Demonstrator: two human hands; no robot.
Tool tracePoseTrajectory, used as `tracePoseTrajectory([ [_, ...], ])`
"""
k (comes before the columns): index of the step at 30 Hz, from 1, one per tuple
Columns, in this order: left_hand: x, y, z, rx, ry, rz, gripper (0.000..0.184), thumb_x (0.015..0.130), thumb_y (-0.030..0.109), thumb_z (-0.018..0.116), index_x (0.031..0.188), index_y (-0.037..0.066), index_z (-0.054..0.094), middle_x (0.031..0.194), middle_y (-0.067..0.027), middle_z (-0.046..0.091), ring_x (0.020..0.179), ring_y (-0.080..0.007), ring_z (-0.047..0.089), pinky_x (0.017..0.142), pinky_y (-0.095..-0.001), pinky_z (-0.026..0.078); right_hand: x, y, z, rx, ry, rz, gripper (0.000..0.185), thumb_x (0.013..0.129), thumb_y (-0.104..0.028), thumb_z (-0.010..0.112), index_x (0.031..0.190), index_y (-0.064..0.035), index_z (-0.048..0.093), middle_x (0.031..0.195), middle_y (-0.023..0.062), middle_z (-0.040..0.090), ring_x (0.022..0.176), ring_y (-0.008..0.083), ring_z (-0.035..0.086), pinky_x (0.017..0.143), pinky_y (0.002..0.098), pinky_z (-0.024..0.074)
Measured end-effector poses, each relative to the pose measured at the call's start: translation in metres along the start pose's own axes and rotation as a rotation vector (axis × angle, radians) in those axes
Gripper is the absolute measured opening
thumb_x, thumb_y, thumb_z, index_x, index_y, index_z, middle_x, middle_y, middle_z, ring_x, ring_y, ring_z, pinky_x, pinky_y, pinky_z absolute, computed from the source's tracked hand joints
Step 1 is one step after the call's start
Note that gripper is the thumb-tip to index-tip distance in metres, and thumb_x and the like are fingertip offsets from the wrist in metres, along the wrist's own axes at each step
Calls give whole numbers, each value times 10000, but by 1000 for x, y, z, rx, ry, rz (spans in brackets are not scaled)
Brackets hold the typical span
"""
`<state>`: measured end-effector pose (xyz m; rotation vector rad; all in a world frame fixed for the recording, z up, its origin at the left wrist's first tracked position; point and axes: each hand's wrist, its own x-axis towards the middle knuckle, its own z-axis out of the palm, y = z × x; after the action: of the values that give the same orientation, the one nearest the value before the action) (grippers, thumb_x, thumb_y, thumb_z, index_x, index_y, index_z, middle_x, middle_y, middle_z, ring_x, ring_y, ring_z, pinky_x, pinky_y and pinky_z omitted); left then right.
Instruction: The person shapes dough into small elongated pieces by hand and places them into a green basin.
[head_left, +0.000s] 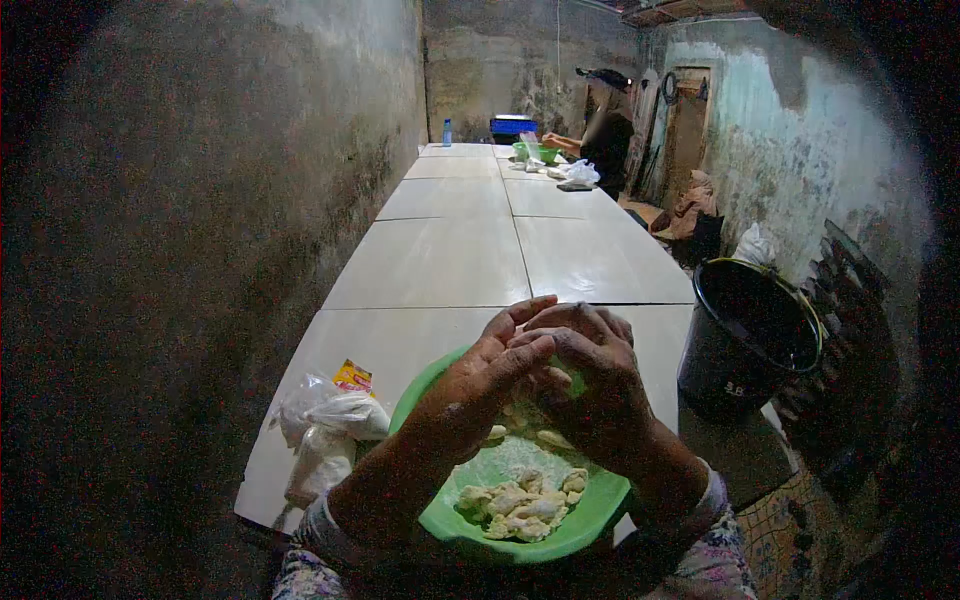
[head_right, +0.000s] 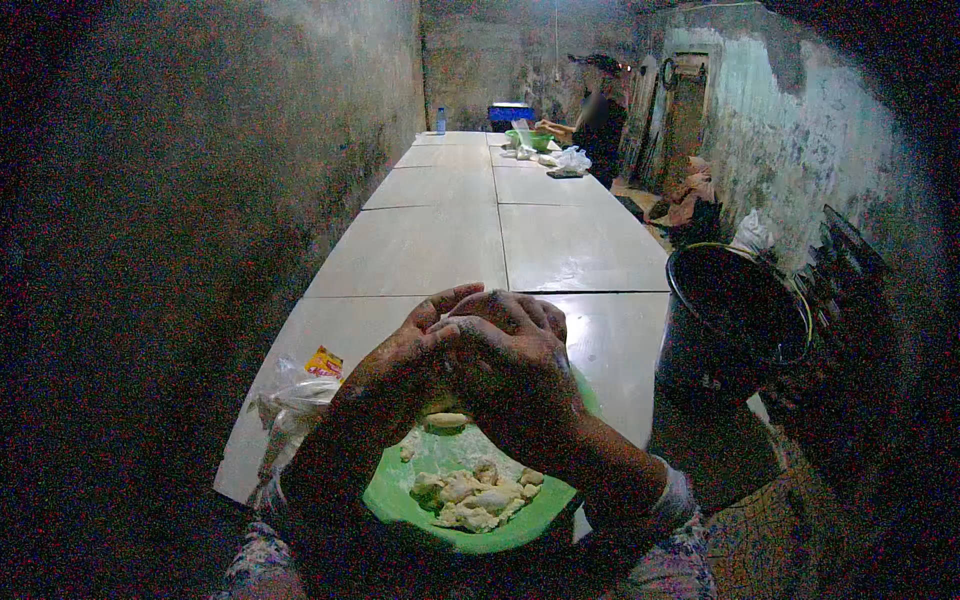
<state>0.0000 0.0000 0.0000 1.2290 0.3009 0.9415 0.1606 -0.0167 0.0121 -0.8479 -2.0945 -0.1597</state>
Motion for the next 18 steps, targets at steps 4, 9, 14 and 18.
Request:
tracePoseTrajectory([
  [4, -6, 3, 10, -66, 0, 25, 577, 961, 285, 473, 1401, 27, 202, 1308, -162, 445, 1158, -237, 514, 916, -349, 475, -1, -4, -5, 30, 13, 14, 262, 745, -189, 682, 988, -114, 615, 1043, 96, 579, 1035, 304, 515, 898, 443, 341],
  [9, -11, 1, 8, 274, 11, 133, 449, 975, 267, 437, 1326, -8, 380, 1355, -225, 394, 1144, -259, 525, 918, -337, 471, 1, 3, -1, 180, 191, 13, 557, 797, -300, 667, 1270, -110, 444, 1289, 143, 464, 1172, 332, 450, 986, 459, 298],
  [14, -44, -16, 35, 861, -18, 352, 550, 1001, 373, 250, 1408, 2, 258, 1473, -260, 160, 1346, -349, 270, 1128, -413, 135, -15, -26, 9, 403, -29, 89, 884, 805, -753, 274, 1448, -147, 239, 1522, 188, 51, 1399, 408, -20, 1043, 638, -20],
  [18, -68, -9, 55, -5, -13, 126, 717, 944, 559, 237, 1463, 86, 92, 1510, -177, 126, 1400, -296, 137, 1136, -423, 68, -24, -52, 1, 383, -104, -117, 877, 808, -756, 257, 1447, -156, 262, 1518, 197, 81, 1388, 441, 10, 1048, 627, -28],
])
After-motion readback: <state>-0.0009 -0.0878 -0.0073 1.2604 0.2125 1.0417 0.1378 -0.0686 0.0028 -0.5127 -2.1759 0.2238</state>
